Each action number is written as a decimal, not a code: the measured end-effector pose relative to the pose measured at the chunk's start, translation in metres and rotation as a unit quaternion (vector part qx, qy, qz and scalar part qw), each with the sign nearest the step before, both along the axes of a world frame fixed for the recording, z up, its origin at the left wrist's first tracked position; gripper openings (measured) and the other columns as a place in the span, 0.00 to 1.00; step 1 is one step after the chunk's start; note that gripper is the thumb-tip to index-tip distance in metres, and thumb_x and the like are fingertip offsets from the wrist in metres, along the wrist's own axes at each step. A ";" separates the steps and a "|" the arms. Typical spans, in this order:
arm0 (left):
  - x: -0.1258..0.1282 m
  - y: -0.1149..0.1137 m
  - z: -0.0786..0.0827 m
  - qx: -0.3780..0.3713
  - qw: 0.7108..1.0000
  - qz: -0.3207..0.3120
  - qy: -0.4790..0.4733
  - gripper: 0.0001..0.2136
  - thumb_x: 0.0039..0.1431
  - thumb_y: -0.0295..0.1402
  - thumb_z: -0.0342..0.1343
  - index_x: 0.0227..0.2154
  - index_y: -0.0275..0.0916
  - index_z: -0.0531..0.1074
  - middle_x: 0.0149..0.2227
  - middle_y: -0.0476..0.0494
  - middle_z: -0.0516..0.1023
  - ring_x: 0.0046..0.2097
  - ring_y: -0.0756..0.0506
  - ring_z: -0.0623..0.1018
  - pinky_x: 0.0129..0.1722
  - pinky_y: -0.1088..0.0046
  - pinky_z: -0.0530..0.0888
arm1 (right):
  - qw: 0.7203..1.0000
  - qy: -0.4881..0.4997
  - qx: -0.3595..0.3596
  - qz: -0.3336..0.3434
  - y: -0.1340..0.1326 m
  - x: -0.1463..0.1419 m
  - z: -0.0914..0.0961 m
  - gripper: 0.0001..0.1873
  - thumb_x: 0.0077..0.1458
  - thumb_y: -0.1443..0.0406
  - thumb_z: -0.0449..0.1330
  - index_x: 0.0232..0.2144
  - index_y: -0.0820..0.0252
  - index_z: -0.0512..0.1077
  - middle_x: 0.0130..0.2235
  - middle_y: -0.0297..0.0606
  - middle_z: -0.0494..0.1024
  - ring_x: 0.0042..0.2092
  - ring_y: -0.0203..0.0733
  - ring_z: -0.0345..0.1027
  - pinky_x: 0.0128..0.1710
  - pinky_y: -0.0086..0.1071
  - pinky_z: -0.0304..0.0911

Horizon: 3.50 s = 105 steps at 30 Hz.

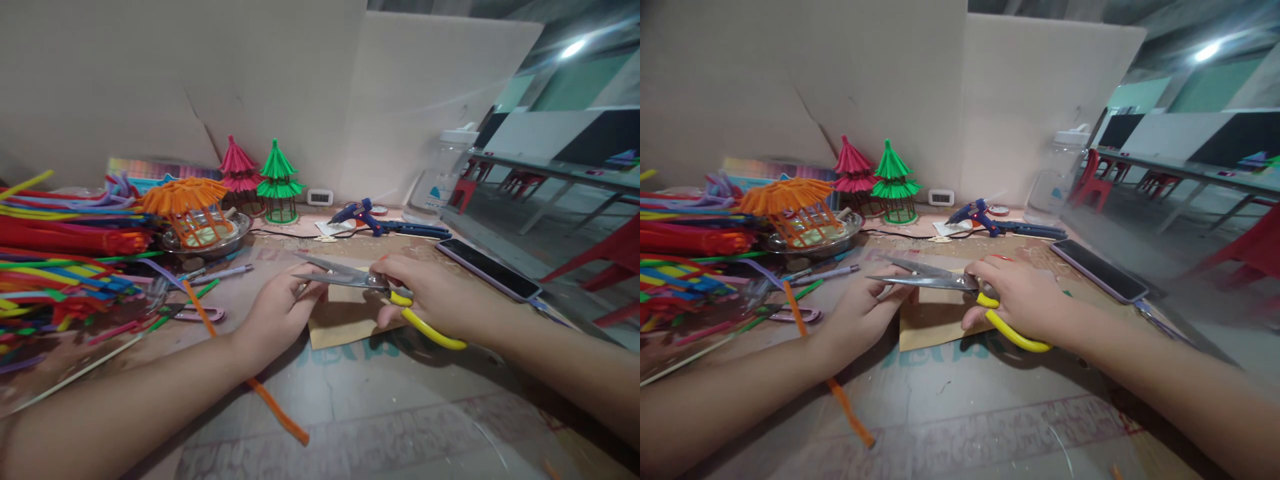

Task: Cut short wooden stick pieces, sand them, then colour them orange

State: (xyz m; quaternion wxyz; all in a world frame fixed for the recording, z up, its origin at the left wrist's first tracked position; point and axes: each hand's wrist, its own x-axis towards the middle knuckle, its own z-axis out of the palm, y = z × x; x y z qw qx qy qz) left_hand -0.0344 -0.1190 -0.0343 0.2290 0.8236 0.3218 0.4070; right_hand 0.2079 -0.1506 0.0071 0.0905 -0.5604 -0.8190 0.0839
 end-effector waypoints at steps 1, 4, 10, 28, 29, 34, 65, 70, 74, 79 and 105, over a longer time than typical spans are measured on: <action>0.000 0.000 0.000 0.001 1.000 0.002 0.004 0.11 0.62 0.27 0.48 0.25 0.39 0.70 0.29 0.49 0.75 0.33 0.49 0.74 0.34 0.74 0.70 | 1.000 -0.001 -0.001 0.002 0.000 0.000 0.000 0.20 0.49 0.54 0.72 0.39 0.56 0.72 0.43 0.38 0.77 0.45 0.51 0.70 0.38 0.35 0.59; 0.000 -0.001 0.001 -0.004 1.000 0.017 0.013 0.13 0.65 0.30 0.47 0.25 0.39 0.70 0.28 0.49 0.75 0.33 0.48 0.75 0.35 0.73 0.70 | 1.000 -0.013 -0.015 -0.006 0.000 0.001 0.000 0.17 0.52 0.54 0.71 0.37 0.56 0.72 0.41 0.37 0.78 0.43 0.50 0.70 0.36 0.34 0.57; 0.001 -0.002 0.001 -0.005 1.000 0.016 0.010 0.14 0.66 0.31 0.46 0.25 0.39 0.70 0.29 0.49 0.75 0.34 0.48 0.75 0.36 0.73 0.70 | 1.000 -0.010 0.011 0.000 0.000 0.000 0.002 0.19 0.47 0.56 0.73 0.37 0.57 0.73 0.39 0.37 0.78 0.41 0.49 0.71 0.34 0.33 0.58; 0.001 -0.004 0.000 -0.045 0.999 0.006 -0.003 0.15 0.69 0.35 0.45 0.29 0.39 0.72 0.29 0.49 0.77 0.33 0.47 0.77 0.36 0.73 0.72 | 0.999 0.045 -0.019 -0.021 0.000 0.001 0.001 0.15 0.50 0.54 0.69 0.37 0.55 0.75 0.32 0.33 0.77 0.34 0.43 0.69 0.29 0.31 0.56; 0.001 -0.004 0.000 -0.060 0.998 0.002 -0.013 0.16 0.70 0.35 0.45 0.29 0.39 0.72 0.28 0.49 0.77 0.33 0.48 0.77 0.37 0.73 0.73 | 0.998 0.062 -0.018 -0.020 0.002 0.001 0.001 0.15 0.51 0.55 0.68 0.38 0.55 0.75 0.33 0.34 0.78 0.35 0.44 0.70 0.30 0.31 0.57; 0.003 -0.006 0.001 -0.111 0.993 -0.015 -0.035 0.17 0.72 0.37 0.44 0.29 0.38 0.71 0.27 0.49 0.77 0.31 0.49 0.78 0.36 0.73 0.73 | 0.993 0.114 0.002 -0.003 0.013 0.013 -0.007 0.19 0.54 0.54 0.64 0.44 0.57 0.73 0.40 0.39 0.79 0.39 0.47 0.71 0.35 0.35 0.63; 0.000 -0.004 0.005 -0.015 1.000 0.012 0.017 0.11 0.62 0.29 0.46 0.24 0.39 0.69 0.27 0.50 0.74 0.31 0.48 0.73 0.33 0.74 0.70 | 0.999 0.005 0.000 0.032 -0.001 0.002 0.004 0.20 0.50 0.56 0.71 0.42 0.57 0.72 0.45 0.42 0.77 0.46 0.52 0.70 0.40 0.37 0.61; 0.000 -0.004 0.004 -0.021 0.999 0.028 0.032 0.14 0.65 0.33 0.45 0.24 0.39 0.69 0.27 0.48 0.76 0.33 0.46 0.75 0.36 0.71 0.71 | 0.998 0.013 0.034 0.050 0.002 0.007 -0.003 0.22 0.50 0.50 0.70 0.41 0.56 0.73 0.38 0.38 0.78 0.39 0.47 0.70 0.34 0.33 0.57; 0.001 -0.005 0.004 -0.026 0.999 0.032 0.023 0.15 0.67 0.35 0.45 0.26 0.40 0.70 0.28 0.48 0.76 0.33 0.46 0.76 0.36 0.71 0.72 | 0.999 0.020 0.027 0.035 0.001 0.006 -0.001 0.19 0.49 0.52 0.71 0.38 0.55 0.74 0.35 0.35 0.78 0.35 0.44 0.69 0.29 0.31 0.52; 0.000 -0.004 0.003 -0.013 1.000 0.006 0.010 0.13 0.65 0.30 0.45 0.25 0.40 0.69 0.27 0.49 0.74 0.32 0.47 0.74 0.34 0.72 0.70 | 0.997 0.008 0.040 0.058 0.002 0.004 0.002 0.21 0.46 0.56 0.72 0.40 0.56 0.72 0.42 0.38 0.78 0.42 0.49 0.71 0.35 0.34 0.58; -0.001 -0.004 0.000 -0.032 0.999 0.014 0.020 0.15 0.67 0.33 0.45 0.26 0.38 0.72 0.28 0.49 0.76 0.33 0.48 0.75 0.35 0.73 0.70 | 0.996 -0.008 0.074 0.049 0.001 0.009 -0.008 0.22 0.51 0.49 0.70 0.42 0.56 0.75 0.32 0.35 0.77 0.33 0.44 0.69 0.29 0.31 0.54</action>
